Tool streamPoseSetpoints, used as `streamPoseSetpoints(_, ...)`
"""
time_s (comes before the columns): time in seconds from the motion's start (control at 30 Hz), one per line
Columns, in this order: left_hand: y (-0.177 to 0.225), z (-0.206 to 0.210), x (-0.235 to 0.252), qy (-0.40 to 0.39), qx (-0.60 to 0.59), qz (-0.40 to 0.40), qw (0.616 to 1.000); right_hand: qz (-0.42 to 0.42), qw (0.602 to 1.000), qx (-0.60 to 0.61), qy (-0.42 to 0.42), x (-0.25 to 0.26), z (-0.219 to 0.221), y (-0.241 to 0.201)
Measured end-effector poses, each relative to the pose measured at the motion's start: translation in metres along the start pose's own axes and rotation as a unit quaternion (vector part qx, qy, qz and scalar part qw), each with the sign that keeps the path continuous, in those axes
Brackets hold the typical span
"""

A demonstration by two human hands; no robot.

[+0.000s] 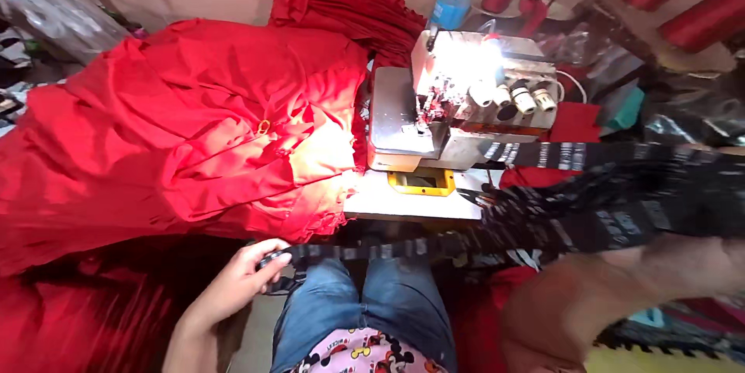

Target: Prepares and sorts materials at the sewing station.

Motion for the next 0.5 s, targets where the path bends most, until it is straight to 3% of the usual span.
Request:
streamPoseSetpoints(0.07, -0.018, -0.009, -0.007, 0.030, 0.107, -0.014, 0.994, 0.002, 0.992, 0.013, -0.123, 0.005, -0.008, 0.016)
streamPoseSetpoints(0.17, -0.028, -0.007, -0.012, 0.003, 0.168, 0.005, 0.986, 0.001, 0.981, -0.013, -0.194, -0.007, 0.010, 0.025)
streamPoseSetpoints(0.27, -0.028, -0.002, -0.009, -0.040, 0.199, -0.025, 0.979, -0.009, 0.973, -0.047, -0.226, -0.019, 0.024, 0.031)
streamPoseSetpoints(0.4, -0.044, -0.004, -0.006, -0.071, 0.261, -0.164, 0.949, -0.020, 0.964, -0.091, -0.249, -0.026, 0.034, 0.038)
streamPoseSetpoints(0.5, -0.034, 0.000, -0.008, -0.095, 0.268, -0.188, 0.940, 0.001, 0.957, -0.106, -0.270, -0.032, 0.041, 0.043)
Point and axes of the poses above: each hand's wrist, its own x-axis towards the middle knuckle, its own z-axis out of the palm, y = z × x, the point moved 7 cm from there along x, towards the middle knuckle, and after that the axes turned 4 degrees about x, right-handed, at the moved point
